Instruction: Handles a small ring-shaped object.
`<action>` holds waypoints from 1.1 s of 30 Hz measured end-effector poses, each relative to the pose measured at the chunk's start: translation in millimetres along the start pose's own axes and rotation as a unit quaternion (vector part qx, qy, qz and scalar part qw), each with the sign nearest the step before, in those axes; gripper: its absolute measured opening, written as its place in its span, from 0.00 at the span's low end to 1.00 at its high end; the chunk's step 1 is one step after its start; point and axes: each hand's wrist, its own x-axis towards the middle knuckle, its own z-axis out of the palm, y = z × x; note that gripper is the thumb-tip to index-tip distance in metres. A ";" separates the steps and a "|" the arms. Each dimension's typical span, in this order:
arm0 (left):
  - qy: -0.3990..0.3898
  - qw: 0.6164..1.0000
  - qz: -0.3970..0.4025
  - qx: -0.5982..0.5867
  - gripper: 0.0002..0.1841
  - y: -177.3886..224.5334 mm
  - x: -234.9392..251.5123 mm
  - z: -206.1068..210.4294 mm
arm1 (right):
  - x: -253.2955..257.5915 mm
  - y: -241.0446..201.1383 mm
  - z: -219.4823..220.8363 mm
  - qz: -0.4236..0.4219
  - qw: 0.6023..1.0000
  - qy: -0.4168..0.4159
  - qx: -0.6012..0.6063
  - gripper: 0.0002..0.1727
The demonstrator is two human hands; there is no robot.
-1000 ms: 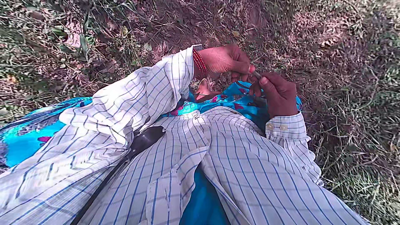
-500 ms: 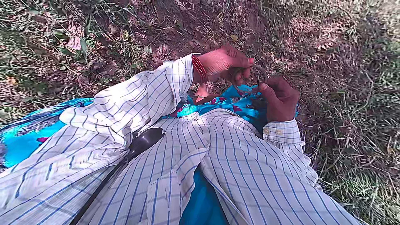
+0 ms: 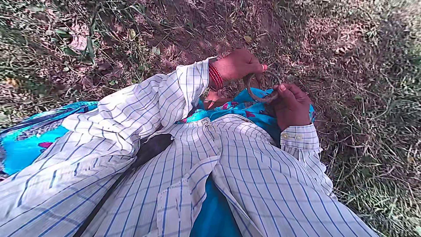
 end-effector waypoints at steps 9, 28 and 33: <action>0.019 0.999 0.031 0.032 0.11 -2.0 -0.2 -3.1 | -0.6 0.9 0.9 0.008 1.000 0.002 -0.003 0.17; 0.026 0.994 0.008 0.102 0.08 5.1 -1.7 -0.7 | -2.2 2.8 3.6 0.028 1.000 0.005 0.001 0.16; 0.028 0.985 -0.015 0.169 0.11 13.4 -2.3 -1.5 | -1.2 0.9 3.4 0.058 0.998 0.006 0.017 0.19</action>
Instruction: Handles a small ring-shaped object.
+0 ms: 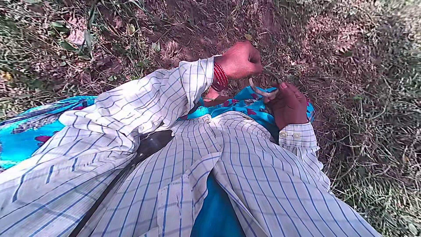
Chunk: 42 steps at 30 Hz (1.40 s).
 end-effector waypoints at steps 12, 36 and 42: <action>-0.080 0.973 -0.101 -0.192 0.12 -3.6 -0.4 6.4 | 2.1 9.8 -2.9 -0.137 0.987 0.037 -0.079 0.18; -0.020 0.964 -0.099 -0.245 0.10 -3.4 -8.8 57.7 | 9.1 22.2 12.8 -0.261 0.934 -0.014 -0.243 0.59; -0.038 0.964 -0.091 -0.246 0.09 -4.1 -7.2 59.4 | 11.1 20.9 6.1 -0.267 0.927 -0.023 -0.263 0.58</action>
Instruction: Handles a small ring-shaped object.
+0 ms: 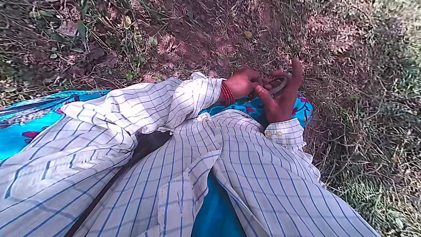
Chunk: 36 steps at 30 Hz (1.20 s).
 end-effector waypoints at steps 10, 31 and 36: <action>-0.033 0.999 -0.022 0.020 0.18 -19.7 16.3 -24.6 | 3.3 -0.6 -102.4 0.084 0.956 0.096 -0.263 0.52; -0.056 0.995 0.017 -0.077 0.15 -49.2 36.6 -65.2 | -345.7 105.0 -186.8 0.813 0.500 0.120 -0.273 0.32; -0.046 0.997 0.002 -0.070 0.14 -44.7 29.5 -66.0 | -278.2 57.3 -200.7 0.709 0.577 0.374 -0.154 0.31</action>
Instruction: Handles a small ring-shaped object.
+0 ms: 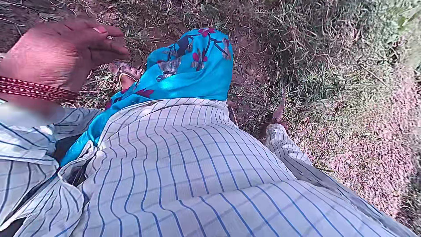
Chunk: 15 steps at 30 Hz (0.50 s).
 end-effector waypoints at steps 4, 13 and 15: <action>0.009 1.000 0.010 -0.004 0.13 4.9 -0.6 3.4 | -55.1 -41.8 9.5 -0.131 0.974 0.027 0.182 0.29; 0.043 0.995 0.079 -0.033 0.16 1.5 0.6 9.9 | 142.6 108.2 56.7 -0.211 0.972 -0.047 0.093 0.30; -0.016 0.993 0.107 -0.056 0.17 -16.8 18.3 -15.7 | 159.8 97.9 73.1 -0.160 0.983 -0.007 0.090 0.34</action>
